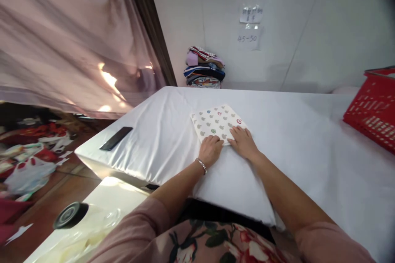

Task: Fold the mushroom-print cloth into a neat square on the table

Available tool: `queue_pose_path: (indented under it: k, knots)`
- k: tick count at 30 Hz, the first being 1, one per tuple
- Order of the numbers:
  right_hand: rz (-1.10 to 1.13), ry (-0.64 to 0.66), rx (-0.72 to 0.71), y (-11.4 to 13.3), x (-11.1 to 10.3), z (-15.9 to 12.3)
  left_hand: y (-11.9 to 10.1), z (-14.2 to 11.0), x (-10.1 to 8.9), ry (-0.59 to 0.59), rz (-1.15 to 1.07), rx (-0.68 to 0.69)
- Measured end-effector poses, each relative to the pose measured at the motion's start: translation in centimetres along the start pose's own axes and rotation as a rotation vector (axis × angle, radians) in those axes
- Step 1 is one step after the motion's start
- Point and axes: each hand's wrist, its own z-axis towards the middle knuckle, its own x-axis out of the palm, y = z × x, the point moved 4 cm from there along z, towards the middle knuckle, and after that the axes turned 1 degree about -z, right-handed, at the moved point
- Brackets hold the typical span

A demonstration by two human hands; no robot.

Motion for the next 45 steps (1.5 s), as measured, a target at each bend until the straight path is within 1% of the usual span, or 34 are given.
queue_pose_path:
  k: [2, 5, 7, 9, 11, 12, 14, 15, 17, 19, 20, 22, 24, 26, 28, 30, 31, 33, 36, 38, 41, 43, 45]
  knots:
    - [-0.033, 0.062, -0.016, -0.1, 1.1, -0.2, 0.1, -0.2, -0.1, -0.03, -0.055, 0.011]
    - [-0.067, 0.061, 0.003, -0.8, 1.9, -0.6, 0.7, -1.0, -0.7, -0.12, -0.223, 0.019]
    - [-0.083, 0.065, 0.019, -1.1, 2.0, -0.8, 1.9, -1.6, -1.2, -0.204, -0.319, -0.042]
    - [-0.091, 0.094, 0.038, -1.1, 1.9, -0.8, 3.7, -2.0, -1.6, -0.311, -0.386, -0.195]
    - [-0.092, 0.119, 0.058, -0.6, 1.5, -0.4, 6.0, -2.3, -1.5, -0.375, -0.487, -0.417]
    - [-0.092, 0.122, 0.056, -0.1, 1.1, 0.1, 7.2, -2.4, -1.1, -0.37, -0.566, -0.551]
    - [-0.091, 0.109, 0.024, 1.2, 0.2, 1.5, 9.2, -2.3, 0.0, -0.292, -0.736, -0.8]
    - [-0.086, 0.101, 0.002, 2.0, -0.2, 2.5, 9.8, -2.0, 0.5, -0.244, -0.803, -0.89]
    - [-0.071, 0.106, -0.028, 3.4, -0.7, 4.8, 10.7, -1.3, 1.3, -0.181, -0.879, -0.987]
    - [-0.06, 0.121, -0.039, 4.0, -0.6, 7.1, 11.2, -0.5, 1.7, -0.162, -0.887, -1.004]
    - [-0.061, 0.126, -0.04, 4.0, -0.3, 8.1, 11.3, -0.2, 1.8, -0.153, -0.886, -1.009]
    - [-0.08, 0.161, 0.004, 3.1, 0.8, 9.5, 11.6, 0.3, 2.1, -0.136, -0.881, -1.009]
    - [-0.107, 0.244, 0.091, 1.4, 2.5, 10.0, 11.8, 0.5, 2.3, -0.123, -0.881, -0.995]
    - [-0.12, 0.326, 0.159, -0.2, 4.0, 9.9, 12.0, 0.6, 2.4, -0.11, -0.88, -0.975]
    - [-0.101, 0.342, 0.164, -1.1, 4.8, 9.8, 12.2, 0.7, 2.4, -0.091, -0.896, -0.976]
    - [-0.049, 0.312, 0.178, -1.7, 4.7, 10.1, 12.4, 0.8, 2.3, -0.069, -0.977, -1.012]
    - [-0.024, 0.292, 0.208, -2.1, 4.5, 10.5, 12.5, 0.8, 2.2, -0.061, -1.045, -1.042]
    - [0.006, 0.265, 0.309, -3.2, 3.7, 11.2, 12.5, 1.0, 2.1, -0.058, -1.184, -1.105]
    - [0.006, 0.297, 0.464, -4.9, 2.9, 12.3, 12.4, 1.5, 2.1, -0.082, -1.278, -1.162]
    - [0.007, 0.339, 0.526, -5.6, 2.7, 12.8, 12.3, 2.1, 2.1, -0.118, -1.316, -1.141]
    - [0.018, 0.394, 0.57, -5.7, 2.6, 12.5, 12.8, 3.1, 1.8, -0.222, -1.412, -1.022]
    - [0.037, 0.431, 0.582, -5.2, 2.6, 11.3, 13.9, 3.2, 1.4, -0.291, -1.413, -0.955]
    - [0.07, 0.462, 0.578, -4.4, 2.7, 9.7, 15.5, 2.7, 1.4, -0.287, -1.338, -0.946]
